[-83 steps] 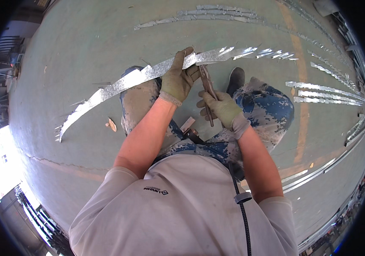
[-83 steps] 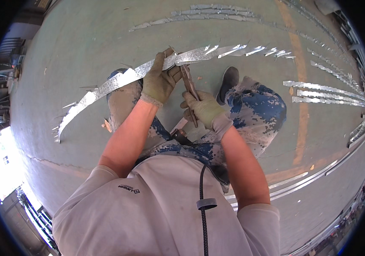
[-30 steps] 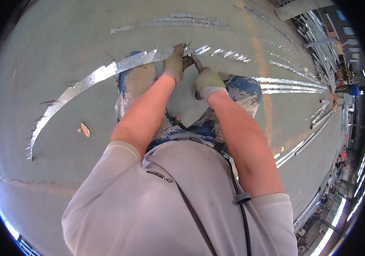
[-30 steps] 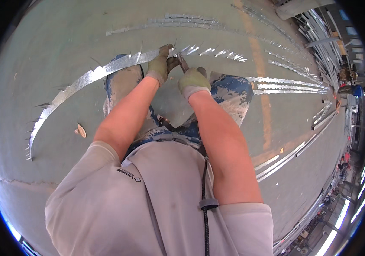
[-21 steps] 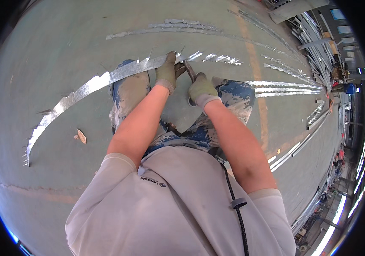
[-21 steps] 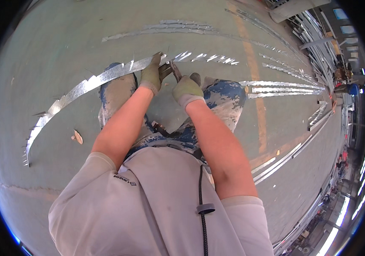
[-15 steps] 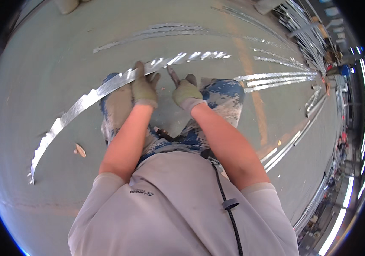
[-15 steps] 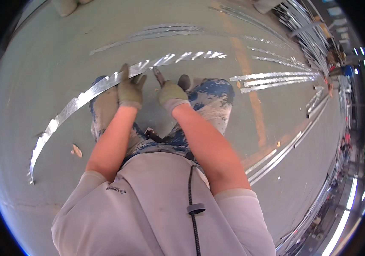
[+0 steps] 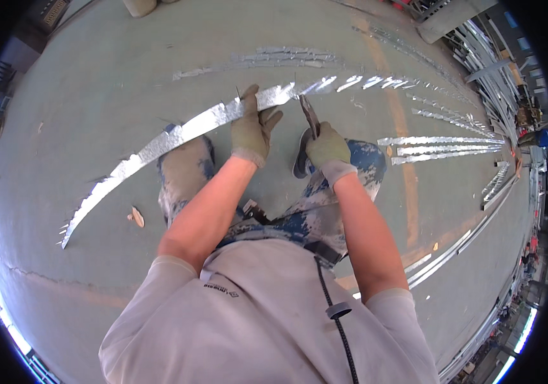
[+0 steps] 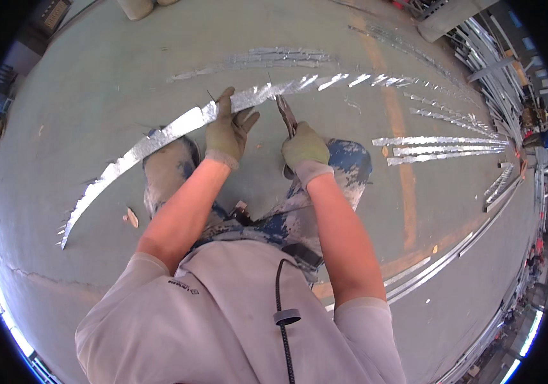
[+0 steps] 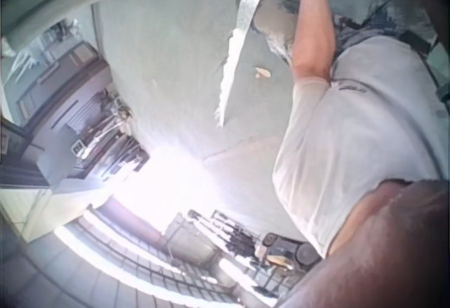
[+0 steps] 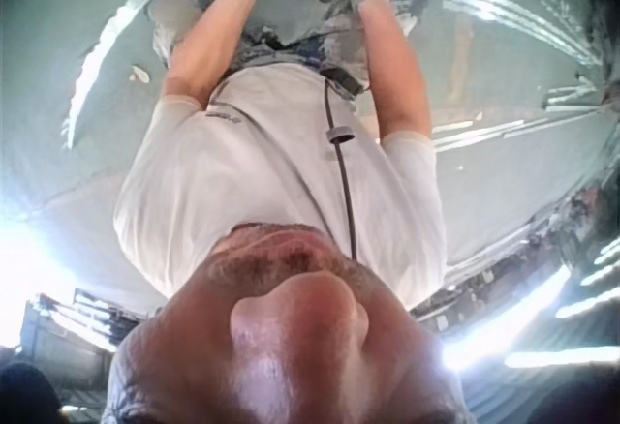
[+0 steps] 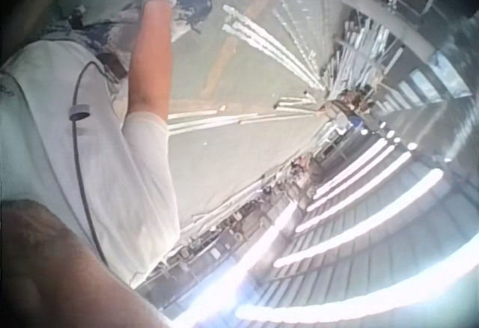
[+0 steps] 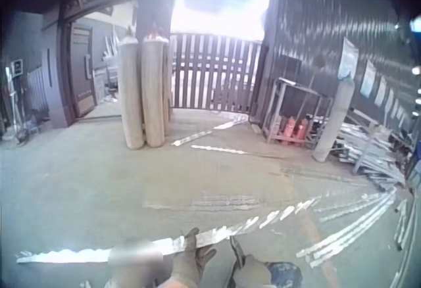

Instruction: The person sits on the floor and uses tin snips to cut a long, flat metal strip into smaller segments. The person repeatedly positions the snips, cuts a piece, and places the segment on the floor among other cut pieces.

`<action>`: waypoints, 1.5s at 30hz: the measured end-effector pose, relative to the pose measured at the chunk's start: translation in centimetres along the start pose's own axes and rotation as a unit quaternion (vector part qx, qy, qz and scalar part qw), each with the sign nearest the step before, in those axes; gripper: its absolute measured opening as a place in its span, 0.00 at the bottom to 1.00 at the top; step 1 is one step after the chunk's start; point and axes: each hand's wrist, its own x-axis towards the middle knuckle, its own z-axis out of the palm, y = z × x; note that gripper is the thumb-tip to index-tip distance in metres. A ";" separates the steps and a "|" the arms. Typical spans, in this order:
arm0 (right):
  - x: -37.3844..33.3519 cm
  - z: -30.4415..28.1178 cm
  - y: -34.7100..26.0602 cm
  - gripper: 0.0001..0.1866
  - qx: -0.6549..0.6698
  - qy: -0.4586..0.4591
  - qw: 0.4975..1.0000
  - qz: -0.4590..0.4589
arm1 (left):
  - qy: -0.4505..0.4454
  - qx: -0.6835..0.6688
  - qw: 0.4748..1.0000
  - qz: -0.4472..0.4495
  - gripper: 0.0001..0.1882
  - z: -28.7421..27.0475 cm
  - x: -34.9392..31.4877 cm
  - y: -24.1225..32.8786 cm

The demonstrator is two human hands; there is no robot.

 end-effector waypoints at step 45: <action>-3.1 7.2 -1.8 0.18 0.384 -0.328 0.860 -0.079 | 0.020 0.044 0.996 -0.069 0.30 -5.3 0.0 2.2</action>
